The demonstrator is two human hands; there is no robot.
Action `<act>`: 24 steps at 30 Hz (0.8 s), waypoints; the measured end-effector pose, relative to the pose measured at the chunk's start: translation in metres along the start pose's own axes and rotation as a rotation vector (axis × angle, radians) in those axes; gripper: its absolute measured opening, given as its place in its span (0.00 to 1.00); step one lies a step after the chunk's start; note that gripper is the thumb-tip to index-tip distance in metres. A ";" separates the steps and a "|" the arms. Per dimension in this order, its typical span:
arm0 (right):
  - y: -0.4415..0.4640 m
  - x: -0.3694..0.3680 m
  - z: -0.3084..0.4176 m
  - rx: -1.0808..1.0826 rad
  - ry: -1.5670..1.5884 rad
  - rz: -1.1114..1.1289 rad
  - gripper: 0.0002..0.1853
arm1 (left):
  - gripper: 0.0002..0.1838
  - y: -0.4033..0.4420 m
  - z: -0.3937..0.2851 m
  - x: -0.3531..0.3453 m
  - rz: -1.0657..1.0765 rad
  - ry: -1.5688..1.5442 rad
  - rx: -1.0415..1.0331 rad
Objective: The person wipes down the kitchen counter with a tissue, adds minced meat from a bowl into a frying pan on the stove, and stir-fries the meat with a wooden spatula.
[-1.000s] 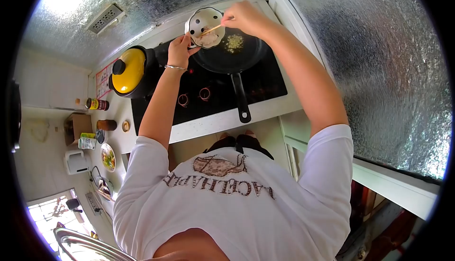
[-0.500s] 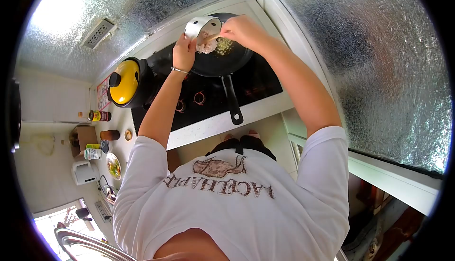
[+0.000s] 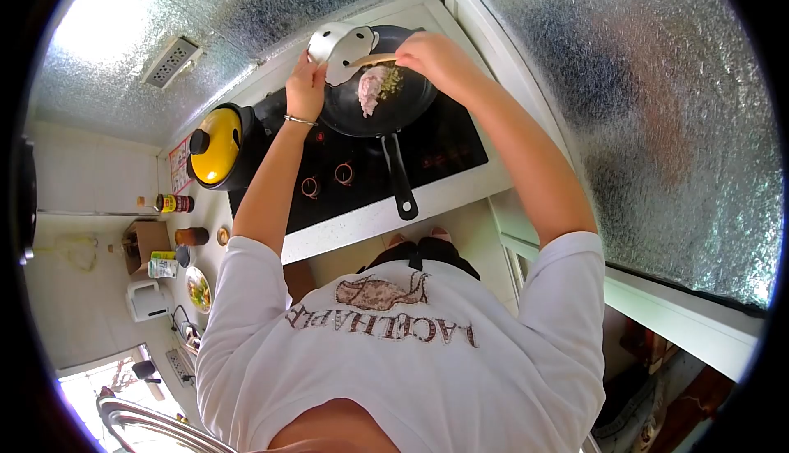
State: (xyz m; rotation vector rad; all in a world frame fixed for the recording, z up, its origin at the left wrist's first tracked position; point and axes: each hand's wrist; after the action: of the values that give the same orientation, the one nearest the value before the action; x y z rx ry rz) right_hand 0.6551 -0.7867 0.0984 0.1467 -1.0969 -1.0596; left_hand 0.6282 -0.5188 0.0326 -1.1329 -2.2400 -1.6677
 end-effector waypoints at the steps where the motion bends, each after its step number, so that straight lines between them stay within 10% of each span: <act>1: 0.000 0.001 0.003 -0.009 0.016 -0.032 0.08 | 0.10 0.002 0.003 0.006 0.032 0.000 0.088; 12: 0.044 0.032 0.099 0.234 -0.036 -0.054 0.08 | 0.16 0.013 -0.028 0.109 -0.290 -0.799 1.199; 24: -0.018 -0.002 0.257 0.215 -0.015 -0.020 0.09 | 0.12 -0.083 -0.046 0.243 -0.311 -1.303 1.294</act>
State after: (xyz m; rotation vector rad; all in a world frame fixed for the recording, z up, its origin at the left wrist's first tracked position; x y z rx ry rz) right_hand 0.4437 -0.6976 0.2148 0.3226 -1.2240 -0.9601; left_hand 0.3886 -0.4499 0.1100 -1.4945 -3.1336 1.0707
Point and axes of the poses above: each hand's wrist, its own y-axis towards the middle knuckle, its own x-axis out of the back of the hand, z = x × y, and after that the axes turned 8 degrees about -z, right-handed
